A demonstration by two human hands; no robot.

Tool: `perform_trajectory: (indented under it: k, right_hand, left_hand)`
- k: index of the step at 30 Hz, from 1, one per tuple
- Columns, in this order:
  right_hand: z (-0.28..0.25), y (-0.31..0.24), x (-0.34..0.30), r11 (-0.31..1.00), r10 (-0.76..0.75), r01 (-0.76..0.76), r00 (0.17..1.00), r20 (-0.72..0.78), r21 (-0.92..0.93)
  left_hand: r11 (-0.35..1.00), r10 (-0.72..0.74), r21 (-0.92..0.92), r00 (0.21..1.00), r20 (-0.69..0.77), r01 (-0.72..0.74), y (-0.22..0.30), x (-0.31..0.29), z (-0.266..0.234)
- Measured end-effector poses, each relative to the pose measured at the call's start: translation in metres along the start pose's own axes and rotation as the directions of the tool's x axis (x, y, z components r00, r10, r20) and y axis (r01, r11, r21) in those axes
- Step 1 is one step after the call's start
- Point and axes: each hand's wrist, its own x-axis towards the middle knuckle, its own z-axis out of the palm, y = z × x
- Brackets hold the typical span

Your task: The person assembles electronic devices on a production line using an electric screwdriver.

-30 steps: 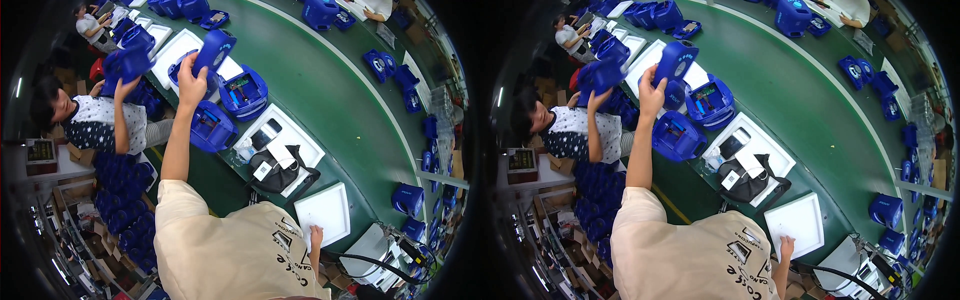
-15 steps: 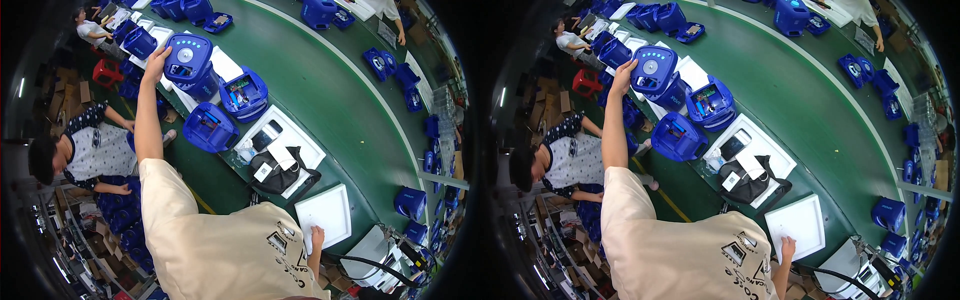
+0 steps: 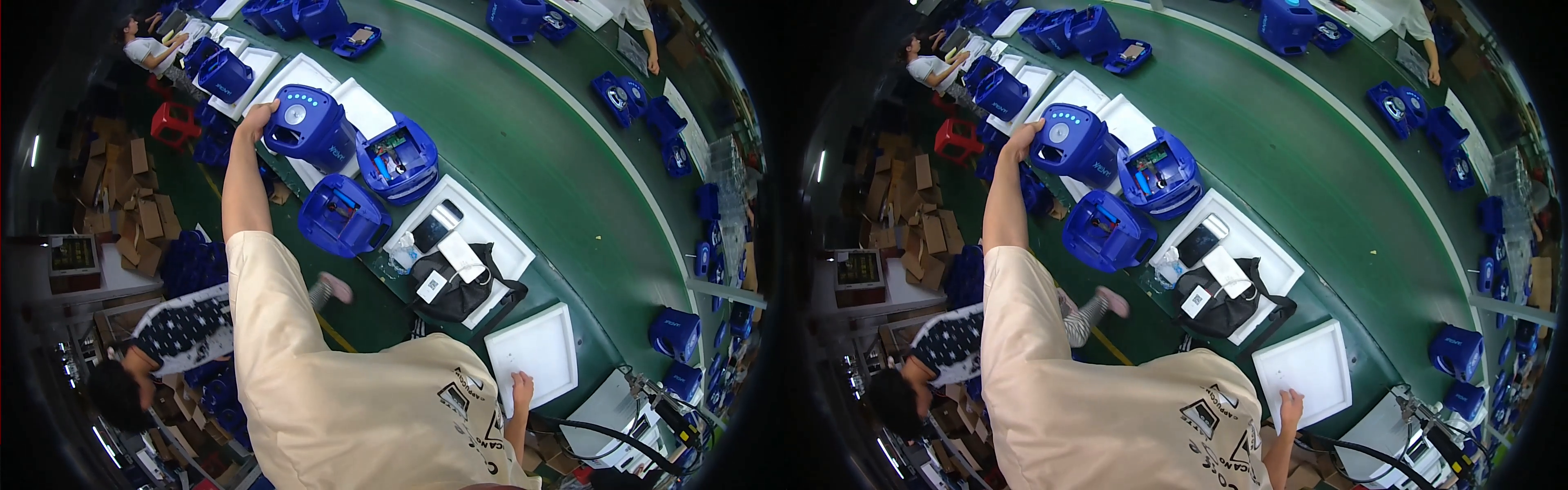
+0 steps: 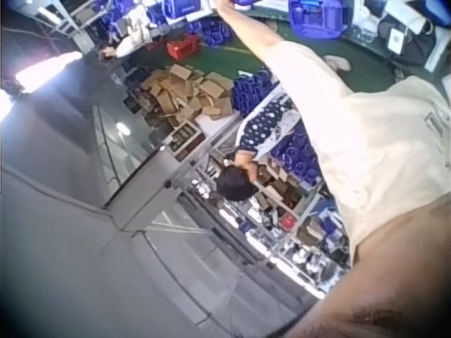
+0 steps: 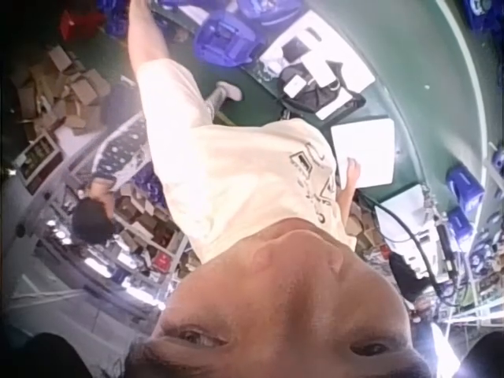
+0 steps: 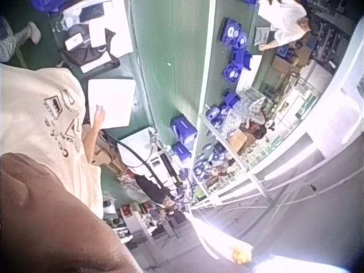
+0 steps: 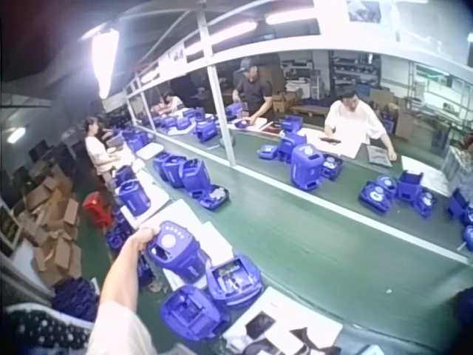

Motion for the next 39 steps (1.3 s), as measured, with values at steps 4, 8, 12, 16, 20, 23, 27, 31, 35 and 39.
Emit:
perform_trajectory:
  k: [4,8,12,16,20,23,27,31,35,39]
  right_hand:
    - [0.001,0.001,0.005,1.0,-0.023,0.023,1.0,0.011,-0.013]
    - [0.001,0.004,0.002,1.0,-0.02,0.02,1.0,-0.014,-0.005]
    - [0.001,0.003,0.0,1.0,0.011,-0.011,1.0,-0.016,0.005]
    - [0.0,-0.007,-0.005,1.0,0.001,-0.002,1.0,-0.017,-0.024]
    - [-0.005,-0.014,-0.015,0.993,-0.064,0.06,0.997,-0.038,-0.1]
    - [-0.007,-0.016,-0.012,0.992,-0.073,0.07,0.997,-0.02,-0.1]
    - [-0.008,-0.021,-0.019,0.994,-0.046,0.04,0.998,-0.05,-0.105]
    - [-0.002,-0.028,-0.022,0.998,0.006,-0.012,0.995,-0.095,-0.064]
    - [0.002,-0.031,-0.013,0.995,-0.015,0.003,0.994,-0.113,-0.104]
    - [0.01,-0.035,-0.002,0.98,-0.111,0.077,0.977,-0.181,-0.184]
  left_hand:
    - [0.967,0.157,0.231,0.968,-0.196,-0.109,-0.017,0.001,0.002]
    - [0.944,0.235,0.301,0.913,-0.333,-0.133,-0.025,-0.003,0.021]
    - [0.815,0.381,0.571,0.835,-0.397,-0.1,-0.026,-0.003,0.026]
    - [0.808,0.425,0.575,0.803,-0.418,-0.128,-0.022,0.0,0.025]
    - [0.75,0.457,0.659,0.765,-0.454,-0.057,-0.018,-0.011,0.046]
    - [0.73,0.577,0.675,0.626,-0.524,-0.109,-0.011,-0.032,0.056]
    - [0.431,0.894,0.652,0.198,-0.402,-0.624,0.021,-0.11,0.137]
    - [0.211,0.971,0.382,0.146,-0.191,-0.9,0.018,-0.258,0.249]
    - [0.48,0.858,-0.293,0.373,0.353,-0.827,-0.086,-0.383,0.358]
    - [0.391,0.551,-0.482,-0.22,0.805,-0.784,-0.204,-0.445,0.424]
